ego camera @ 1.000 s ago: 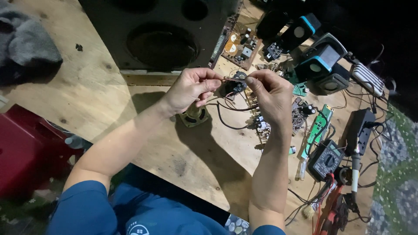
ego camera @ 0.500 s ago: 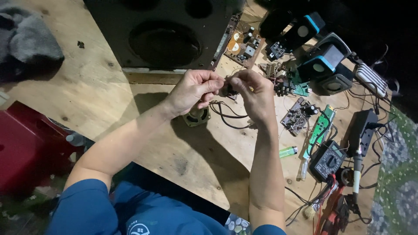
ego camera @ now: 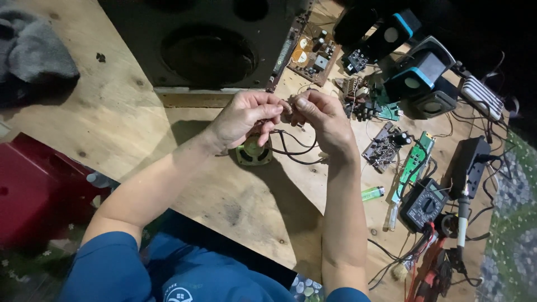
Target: The person is repairing electronics by connecting wires to circuit boards, testing them with a multimeter, and soldering connections.
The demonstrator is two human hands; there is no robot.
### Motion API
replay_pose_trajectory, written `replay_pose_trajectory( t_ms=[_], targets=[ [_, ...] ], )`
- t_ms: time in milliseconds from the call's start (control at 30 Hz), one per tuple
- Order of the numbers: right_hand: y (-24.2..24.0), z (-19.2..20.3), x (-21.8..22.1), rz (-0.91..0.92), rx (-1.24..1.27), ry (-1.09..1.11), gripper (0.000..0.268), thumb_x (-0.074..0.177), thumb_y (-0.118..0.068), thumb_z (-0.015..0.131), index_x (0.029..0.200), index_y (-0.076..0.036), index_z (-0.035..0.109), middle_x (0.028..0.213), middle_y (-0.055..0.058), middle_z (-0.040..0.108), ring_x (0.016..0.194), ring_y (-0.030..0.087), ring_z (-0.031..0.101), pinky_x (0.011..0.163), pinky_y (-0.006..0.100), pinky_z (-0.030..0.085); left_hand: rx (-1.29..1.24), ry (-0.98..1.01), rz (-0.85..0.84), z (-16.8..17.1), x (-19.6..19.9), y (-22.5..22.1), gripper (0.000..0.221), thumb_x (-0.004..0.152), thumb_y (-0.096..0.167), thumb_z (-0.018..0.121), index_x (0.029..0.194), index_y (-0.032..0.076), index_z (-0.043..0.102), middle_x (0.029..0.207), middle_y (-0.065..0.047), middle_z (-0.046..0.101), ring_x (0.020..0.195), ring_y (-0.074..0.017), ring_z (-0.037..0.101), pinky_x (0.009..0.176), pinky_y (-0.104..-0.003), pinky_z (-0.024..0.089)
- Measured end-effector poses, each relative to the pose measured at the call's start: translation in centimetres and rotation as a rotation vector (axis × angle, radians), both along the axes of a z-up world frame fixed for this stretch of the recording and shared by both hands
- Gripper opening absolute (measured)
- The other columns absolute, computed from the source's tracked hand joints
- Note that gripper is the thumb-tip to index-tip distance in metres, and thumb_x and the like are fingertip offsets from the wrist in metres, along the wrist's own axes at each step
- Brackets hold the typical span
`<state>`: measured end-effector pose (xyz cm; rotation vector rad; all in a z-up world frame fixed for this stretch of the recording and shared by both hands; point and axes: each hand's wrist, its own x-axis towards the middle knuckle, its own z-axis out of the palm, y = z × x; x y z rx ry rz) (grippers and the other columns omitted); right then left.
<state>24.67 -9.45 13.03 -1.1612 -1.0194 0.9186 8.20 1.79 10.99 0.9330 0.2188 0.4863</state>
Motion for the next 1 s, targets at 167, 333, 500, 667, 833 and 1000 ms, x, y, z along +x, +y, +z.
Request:
replay_pose_trajectory(
  t_ms=[167, 333, 500, 667, 833, 1000],
  targets=[
    [-0.4, 0.7, 0.1, -0.018, 0.012, -0.073, 0.015, 0.094, -0.009, 0.068, 0.101, 0.004, 0.065, 0.077, 0.012, 0.06, 0.072, 0.018, 0.06, 0.07, 0.028, 0.05, 0.025, -0.036, 0.054, -0.7, 0.4, 0.0, 0.01, 0.09, 0.004, 0.069, 0.096, -0.004, 0.067, 0.069, -0.01, 0.06, 0.049, -0.0079, 0.052, 0.027, -0.025, 0.048],
    [-1.5, 2.8, 0.2, 0.001, -0.002, -0.137, 0.047, 0.083, 0.0, 0.077, 0.126, 0.006, 0.057, 0.087, 0.016, 0.062, 0.082, 0.022, 0.065, 0.078, 0.035, 0.057, 0.052, -0.083, 0.18, -1.2, 0.7, 1.4, 0.012, 0.093, 0.005, 0.067, 0.101, -0.003, 0.066, 0.07, -0.01, 0.059, 0.05, -0.0067, 0.051, 0.028, -0.023, 0.048],
    [-2.6, 4.6, 1.2, -0.091, -0.199, -0.207, 0.051, 0.086, 0.013, 0.057, 0.136, 0.003, 0.05, 0.091, 0.01, 0.061, 0.082, 0.017, 0.061, 0.067, 0.024, 0.054, 0.012, -0.072, 0.235, 0.9, -1.4, 2.1, 0.008, 0.096, 0.004, 0.063, 0.103, 0.001, 0.063, 0.071, 0.0, 0.057, 0.052, -0.0017, 0.043, 0.037, -0.016, 0.032],
    [-2.9, 4.7, 1.4, -0.176, -0.076, -0.251, 0.043, 0.09, 0.002, 0.064, 0.13, 0.007, 0.049, 0.092, 0.013, 0.061, 0.076, 0.018, 0.062, 0.062, 0.024, 0.056, 0.259, -0.07, 0.263, 0.4, -0.9, 1.4, 0.013, 0.099, 0.006, 0.06, 0.11, -0.001, 0.062, 0.072, -0.002, 0.056, 0.052, -0.0037, 0.043, 0.04, -0.016, 0.037],
    [-2.3, 5.1, -0.2, -0.254, -0.054, -0.258, 0.038, 0.091, 0.008, 0.059, 0.128, 0.006, 0.051, 0.089, 0.012, 0.062, 0.066, 0.017, 0.062, 0.056, 0.023, 0.055, 1.169, 0.017, 0.933, -0.4, 0.2, -0.8, 0.036, 0.099, 0.016, 0.062, 0.131, 0.005, 0.05, 0.123, -0.012, 0.046, 0.111, -0.0256, 0.05, 0.088, -0.037, 0.049],
    [-2.5, 5.1, -0.7, -0.206, 0.058, -0.218, 0.037, 0.093, 0.005, 0.062, 0.128, 0.005, 0.051, 0.093, 0.013, 0.062, 0.074, 0.018, 0.063, 0.064, 0.026, 0.059, 1.358, 0.131, 0.625, -1.3, 0.7, -3.8, 0.079, 0.08, -0.004, 0.081, 0.143, -0.006, 0.034, 0.138, -0.025, 0.048, 0.118, -0.0349, 0.062, 0.098, -0.034, 0.063]
  ],
)
